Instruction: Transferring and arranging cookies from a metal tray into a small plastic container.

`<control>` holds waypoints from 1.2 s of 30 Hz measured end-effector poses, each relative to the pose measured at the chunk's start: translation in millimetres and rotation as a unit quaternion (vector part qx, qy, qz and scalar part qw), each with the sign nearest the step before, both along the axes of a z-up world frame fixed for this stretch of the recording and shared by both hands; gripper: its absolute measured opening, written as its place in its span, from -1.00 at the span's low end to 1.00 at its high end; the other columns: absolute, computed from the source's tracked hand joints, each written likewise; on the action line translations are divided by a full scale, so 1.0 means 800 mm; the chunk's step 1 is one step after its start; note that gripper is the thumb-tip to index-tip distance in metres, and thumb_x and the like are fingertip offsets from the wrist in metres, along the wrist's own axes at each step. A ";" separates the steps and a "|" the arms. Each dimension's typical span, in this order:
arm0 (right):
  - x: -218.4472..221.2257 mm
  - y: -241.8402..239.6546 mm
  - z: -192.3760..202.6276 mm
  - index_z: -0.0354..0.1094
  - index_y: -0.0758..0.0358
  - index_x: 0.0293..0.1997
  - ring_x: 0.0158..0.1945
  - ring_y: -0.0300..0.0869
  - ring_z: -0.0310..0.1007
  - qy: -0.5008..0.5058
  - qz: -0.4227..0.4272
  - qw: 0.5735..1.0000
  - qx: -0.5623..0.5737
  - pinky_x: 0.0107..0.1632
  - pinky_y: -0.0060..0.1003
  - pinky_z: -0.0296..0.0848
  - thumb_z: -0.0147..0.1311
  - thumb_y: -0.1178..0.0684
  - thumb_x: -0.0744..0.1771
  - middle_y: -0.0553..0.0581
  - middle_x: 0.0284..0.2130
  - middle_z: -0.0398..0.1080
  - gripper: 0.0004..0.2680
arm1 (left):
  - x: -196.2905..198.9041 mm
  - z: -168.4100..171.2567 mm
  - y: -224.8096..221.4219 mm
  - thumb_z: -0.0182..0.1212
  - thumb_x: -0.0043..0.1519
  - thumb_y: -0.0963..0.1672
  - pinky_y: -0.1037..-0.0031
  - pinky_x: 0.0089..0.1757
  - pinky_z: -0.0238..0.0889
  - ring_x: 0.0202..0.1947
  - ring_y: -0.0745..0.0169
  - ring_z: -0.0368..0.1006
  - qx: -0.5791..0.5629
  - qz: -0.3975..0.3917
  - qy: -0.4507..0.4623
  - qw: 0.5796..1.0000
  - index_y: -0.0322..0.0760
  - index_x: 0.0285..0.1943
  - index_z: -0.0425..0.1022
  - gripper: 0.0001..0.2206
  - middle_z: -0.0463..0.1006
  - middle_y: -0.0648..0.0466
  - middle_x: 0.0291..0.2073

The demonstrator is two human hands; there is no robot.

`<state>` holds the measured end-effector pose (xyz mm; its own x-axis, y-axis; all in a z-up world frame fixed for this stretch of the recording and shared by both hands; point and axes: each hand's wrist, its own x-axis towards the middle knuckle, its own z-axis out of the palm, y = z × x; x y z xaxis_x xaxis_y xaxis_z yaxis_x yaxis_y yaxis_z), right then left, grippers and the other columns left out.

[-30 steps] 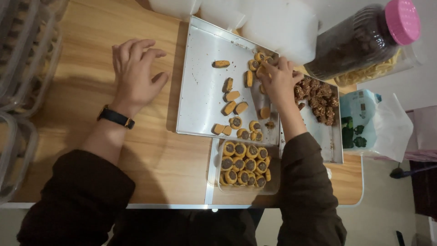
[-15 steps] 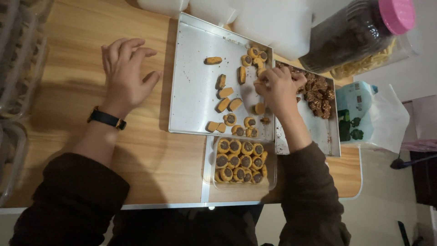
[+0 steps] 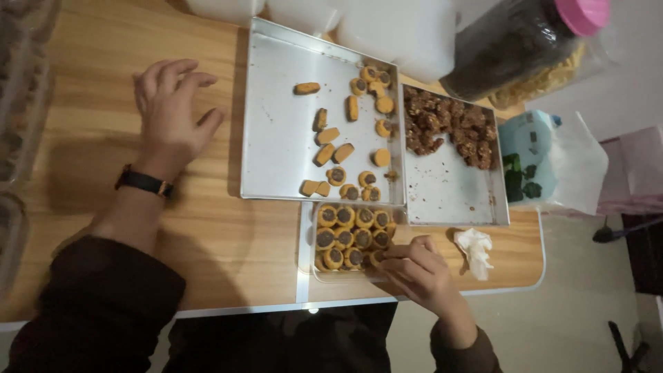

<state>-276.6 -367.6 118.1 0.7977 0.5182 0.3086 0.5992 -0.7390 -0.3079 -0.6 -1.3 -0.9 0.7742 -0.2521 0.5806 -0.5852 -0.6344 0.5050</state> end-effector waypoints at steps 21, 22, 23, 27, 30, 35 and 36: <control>-0.085 -0.152 -0.046 0.56 0.19 0.03 -0.02 0.09 0.39 -0.100 -0.479 0.863 -0.125 0.11 -0.04 0.35 0.30 0.02 0.31 0.20 -0.03 0.41 -0.78 | -0.007 0.007 0.008 0.31 0.27 -0.06 -0.03 0.23 -0.13 0.31 -0.25 0.01 -0.004 0.017 0.079 0.997 -0.25 0.20 0.53 -0.65 0.35 -0.10 0.29; -0.077 -0.140 -0.042 0.56 0.19 0.02 0.07 0.10 0.37 0.023 -0.542 0.840 -0.005 0.10 -0.04 0.37 0.24 0.00 0.32 0.26 0.07 0.36 -0.79 | -0.007 0.008 0.008 0.31 0.27 -0.06 0.00 0.23 -0.11 0.30 -0.24 0.02 -0.002 0.018 0.081 0.997 -0.23 0.19 0.54 -0.66 0.37 -0.08 0.28; -0.072 -0.128 -0.037 0.55 0.20 0.00 0.16 0.11 0.35 0.146 -0.585 0.790 0.115 0.10 -0.05 0.39 0.18 -0.03 0.33 0.33 0.18 0.30 -0.79 | -0.010 0.007 0.007 0.30 0.28 -0.05 0.02 0.22 -0.10 0.28 -0.22 0.03 -0.001 0.018 0.084 0.996 -0.20 0.18 0.54 -0.68 0.39 -0.05 0.26; -0.102 -0.170 -0.092 0.56 0.38 -0.11 -0.07 -0.03 0.47 -0.005 -0.489 0.872 0.017 -0.05 -0.24 0.43 0.14 0.21 0.37 0.19 -0.14 0.43 -0.90 | -0.011 0.003 0.008 0.30 0.26 -0.04 0.05 0.21 -0.13 0.28 -0.23 0.09 0.015 0.022 0.052 0.998 -0.13 0.18 0.57 -0.67 0.42 -0.07 0.26; -0.124 -0.153 -0.078 0.54 0.19 -0.28 -0.19 -0.23 0.48 -0.054 -0.469 0.877 0.090 -0.15 -0.41 0.34 0.32 0.21 0.27 0.01 -0.26 0.49 -0.93 | -0.044 0.048 -0.010 0.31 0.27 -0.09 0.11 0.20 -0.13 0.26 -0.16 0.20 0.024 0.021 -0.035 0.999 -0.12 0.15 0.60 -0.73 0.48 -0.01 0.22; -0.214 -0.152 -0.074 0.17 0.17 -0.59 -0.37 -0.12 0.46 -0.080 -0.320 0.943 0.050 -0.26 -0.32 0.39 0.24 -0.05 0.24 0.09 -0.38 0.51 -0.73 | -0.215 0.132 -0.091 0.17 0.19 -0.11 0.31 0.08 0.40 0.09 0.10 0.60 -0.333 -0.365 0.525 0.693 -0.44 0.23 0.52 -0.57 0.65 -0.13 0.14; -0.208 -0.117 -0.044 0.17 0.17 -0.59 -0.37 -0.12 0.46 -0.081 -0.316 0.944 0.054 -0.26 -0.32 0.39 0.24 -0.05 0.24 0.09 -0.38 0.51 -0.73 | -0.262 0.142 -0.119 0.17 0.19 -0.11 0.31 0.08 0.40 0.09 0.10 0.60 -0.333 -0.361 0.523 0.697 -0.44 0.23 0.52 -0.57 0.65 -0.13 0.14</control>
<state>-443.1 -460.8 82.8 0.8747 -0.0864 0.4769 0.0948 -0.9345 -0.3432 -209.8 -96.7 113.0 0.6722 -0.7397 -0.0314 0.2785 0.2134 0.9364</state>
